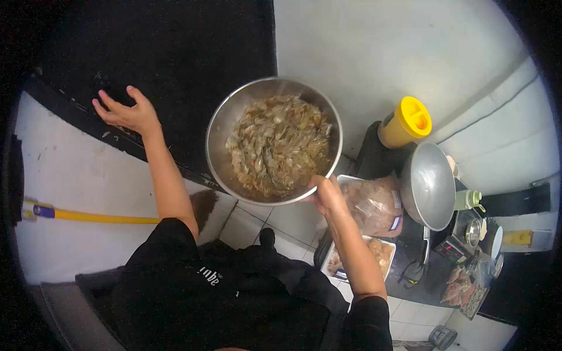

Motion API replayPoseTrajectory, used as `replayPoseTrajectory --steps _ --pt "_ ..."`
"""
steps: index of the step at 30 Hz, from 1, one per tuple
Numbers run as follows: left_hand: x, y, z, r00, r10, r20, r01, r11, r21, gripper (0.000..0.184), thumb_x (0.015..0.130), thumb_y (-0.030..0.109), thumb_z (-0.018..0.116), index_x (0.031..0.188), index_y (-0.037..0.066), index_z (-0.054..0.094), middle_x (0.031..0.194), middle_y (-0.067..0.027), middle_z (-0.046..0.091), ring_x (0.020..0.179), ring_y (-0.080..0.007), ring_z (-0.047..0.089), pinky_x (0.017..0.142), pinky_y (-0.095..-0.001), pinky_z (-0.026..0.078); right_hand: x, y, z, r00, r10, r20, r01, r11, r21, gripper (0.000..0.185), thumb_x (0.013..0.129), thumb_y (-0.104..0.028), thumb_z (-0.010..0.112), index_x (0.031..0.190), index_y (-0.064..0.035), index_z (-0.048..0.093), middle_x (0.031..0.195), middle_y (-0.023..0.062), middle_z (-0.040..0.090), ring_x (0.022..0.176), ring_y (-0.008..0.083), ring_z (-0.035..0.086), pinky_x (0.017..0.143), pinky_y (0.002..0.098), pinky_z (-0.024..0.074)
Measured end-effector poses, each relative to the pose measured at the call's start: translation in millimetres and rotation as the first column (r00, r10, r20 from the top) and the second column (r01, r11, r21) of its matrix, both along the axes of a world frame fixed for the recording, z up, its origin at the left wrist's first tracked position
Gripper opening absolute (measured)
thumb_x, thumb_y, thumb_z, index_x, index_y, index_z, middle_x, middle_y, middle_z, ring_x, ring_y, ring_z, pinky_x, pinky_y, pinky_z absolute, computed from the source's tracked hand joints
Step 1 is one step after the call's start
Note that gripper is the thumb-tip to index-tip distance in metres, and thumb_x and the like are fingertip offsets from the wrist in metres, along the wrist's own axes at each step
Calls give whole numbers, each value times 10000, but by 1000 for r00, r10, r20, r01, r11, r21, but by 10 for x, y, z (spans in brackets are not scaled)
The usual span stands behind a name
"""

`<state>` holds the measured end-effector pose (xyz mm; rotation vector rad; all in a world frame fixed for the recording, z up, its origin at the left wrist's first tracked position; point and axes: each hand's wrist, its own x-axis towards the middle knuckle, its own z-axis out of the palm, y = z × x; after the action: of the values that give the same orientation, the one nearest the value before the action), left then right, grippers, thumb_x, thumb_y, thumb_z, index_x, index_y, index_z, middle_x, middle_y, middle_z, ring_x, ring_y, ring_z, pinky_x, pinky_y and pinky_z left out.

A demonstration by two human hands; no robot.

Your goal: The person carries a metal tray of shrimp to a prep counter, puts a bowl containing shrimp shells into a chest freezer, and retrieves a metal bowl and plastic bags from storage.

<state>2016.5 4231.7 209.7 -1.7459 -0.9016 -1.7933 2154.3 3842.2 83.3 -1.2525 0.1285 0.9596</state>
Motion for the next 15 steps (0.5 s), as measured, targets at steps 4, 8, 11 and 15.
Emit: replayPoseTrajectory --steps 4,8,11,15 --pt "38 2166 -808 988 146 55 -136 978 -157 566 870 311 569 1299 -19 401 1321 -206 341 1196 -356 354 959 -487 310 124 2026 -820 992 87 -92 -89 996 -26 323 699 36 462 1002 147 447 846 160 515 621 274 592 503 404 586" --pt "391 266 -736 986 130 105 -144 981 134 486 930 392 469 1172 -29 463 1206 -175 433 1128 -339 399 913 -481 330 291 256 -1349 990 78 -114 -71 995 68 240 679 23 492 912 74 462 793 109 469 591 278 568 512 447 583" --pt "446 1353 -163 982 113 150 -120 992 34 469 935 395 460 1095 -44 486 1128 -200 477 1056 -367 448 860 -486 367 218 1236 -639 998 25 -61 -28 998 -50 259 696 19 484 944 87 448 796 123 485 588 276 578 495 413 584" --pt "1104 1823 471 840 -64 539 289 893 -345 440 932 355 482 1002 -79 498 947 -265 557 853 -418 542 746 -478 423 563 1279 -228 987 99 -123 -102 995 -22 411 717 21 463 1105 109 359 946 199 495 650 318 611 510 400 594"
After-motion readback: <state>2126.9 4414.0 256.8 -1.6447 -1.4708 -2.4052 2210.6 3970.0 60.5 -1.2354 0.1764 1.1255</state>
